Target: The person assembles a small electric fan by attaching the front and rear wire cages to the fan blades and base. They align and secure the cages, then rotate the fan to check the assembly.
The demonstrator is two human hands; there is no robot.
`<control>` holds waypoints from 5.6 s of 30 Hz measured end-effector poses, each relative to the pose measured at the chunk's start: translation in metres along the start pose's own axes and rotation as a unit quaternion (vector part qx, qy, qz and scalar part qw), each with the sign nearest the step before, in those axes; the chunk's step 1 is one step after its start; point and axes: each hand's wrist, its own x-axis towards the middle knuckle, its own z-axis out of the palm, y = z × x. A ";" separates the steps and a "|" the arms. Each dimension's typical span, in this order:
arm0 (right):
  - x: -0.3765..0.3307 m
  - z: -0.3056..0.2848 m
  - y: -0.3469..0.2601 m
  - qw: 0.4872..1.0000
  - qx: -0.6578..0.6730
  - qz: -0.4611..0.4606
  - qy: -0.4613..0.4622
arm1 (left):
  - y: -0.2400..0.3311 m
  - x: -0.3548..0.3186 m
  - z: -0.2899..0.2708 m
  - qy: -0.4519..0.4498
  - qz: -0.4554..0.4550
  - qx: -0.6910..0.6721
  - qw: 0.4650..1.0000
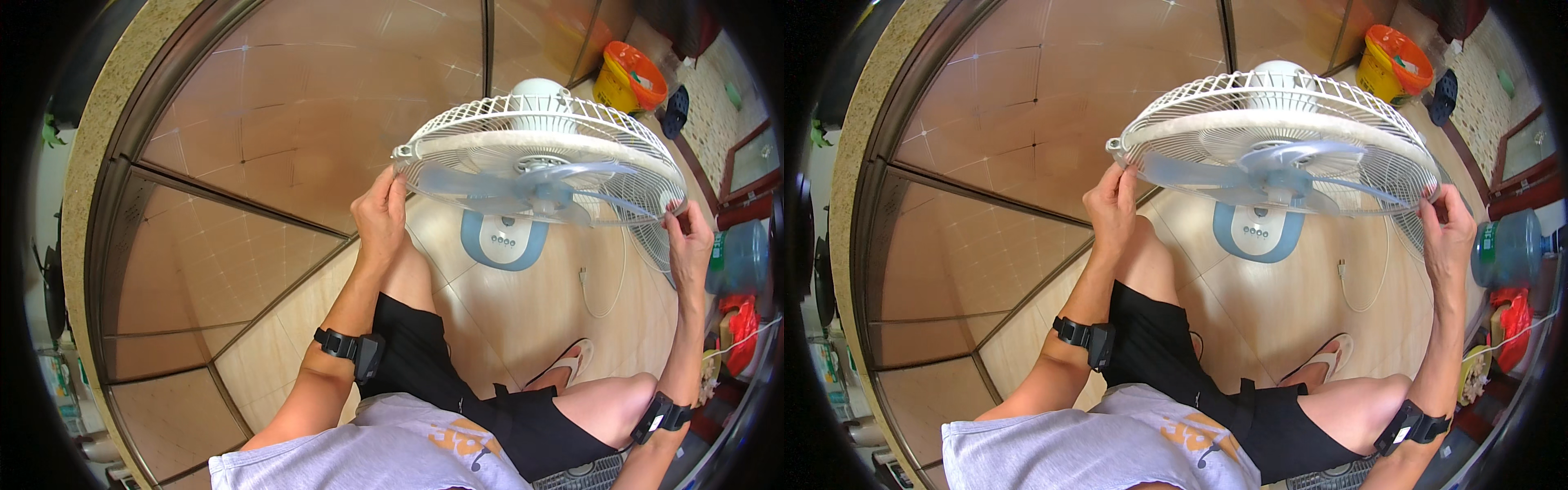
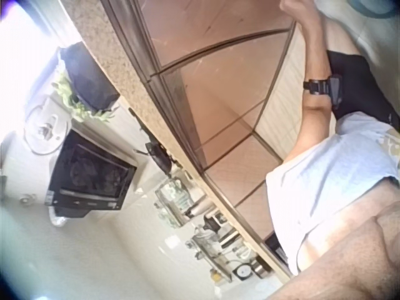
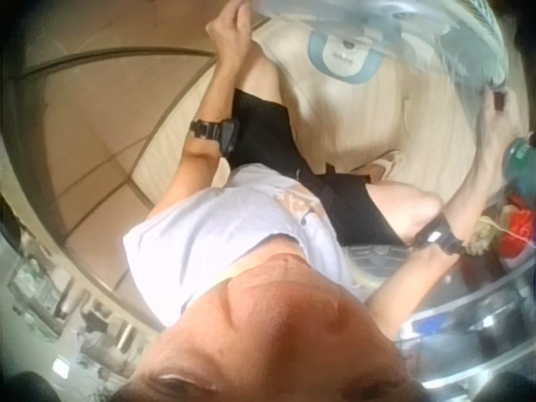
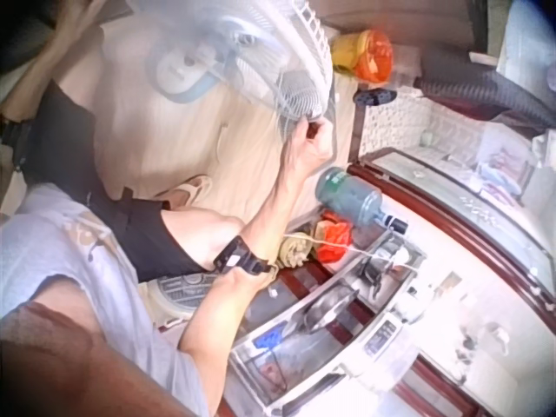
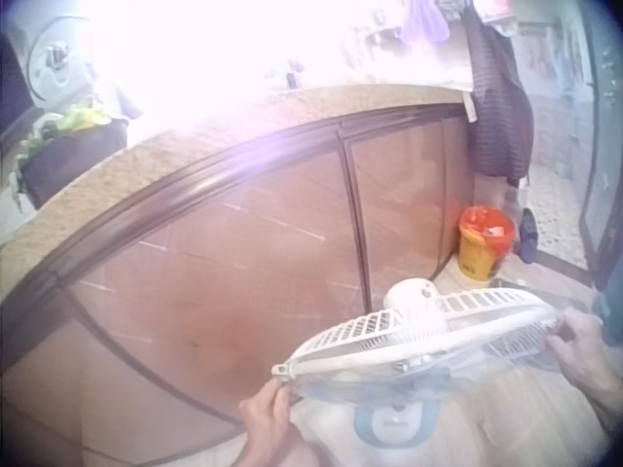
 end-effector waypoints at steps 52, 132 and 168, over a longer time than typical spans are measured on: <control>0.009 -0.014 -0.045 0.967 -0.158 -0.185 0.073 | 0.099 0.026 -0.015 0.017 0.130 0.143 0.981; 0.046 0.021 -0.185 0.832 -0.171 -0.512 0.129 | 0.104 0.012 -0.018 0.038 0.188 0.163 0.968; 0.036 -0.015 -0.113 0.961 -0.025 -0.275 0.016 | 0.040 -0.004 -0.013 -0.001 0.093 0.033 0.995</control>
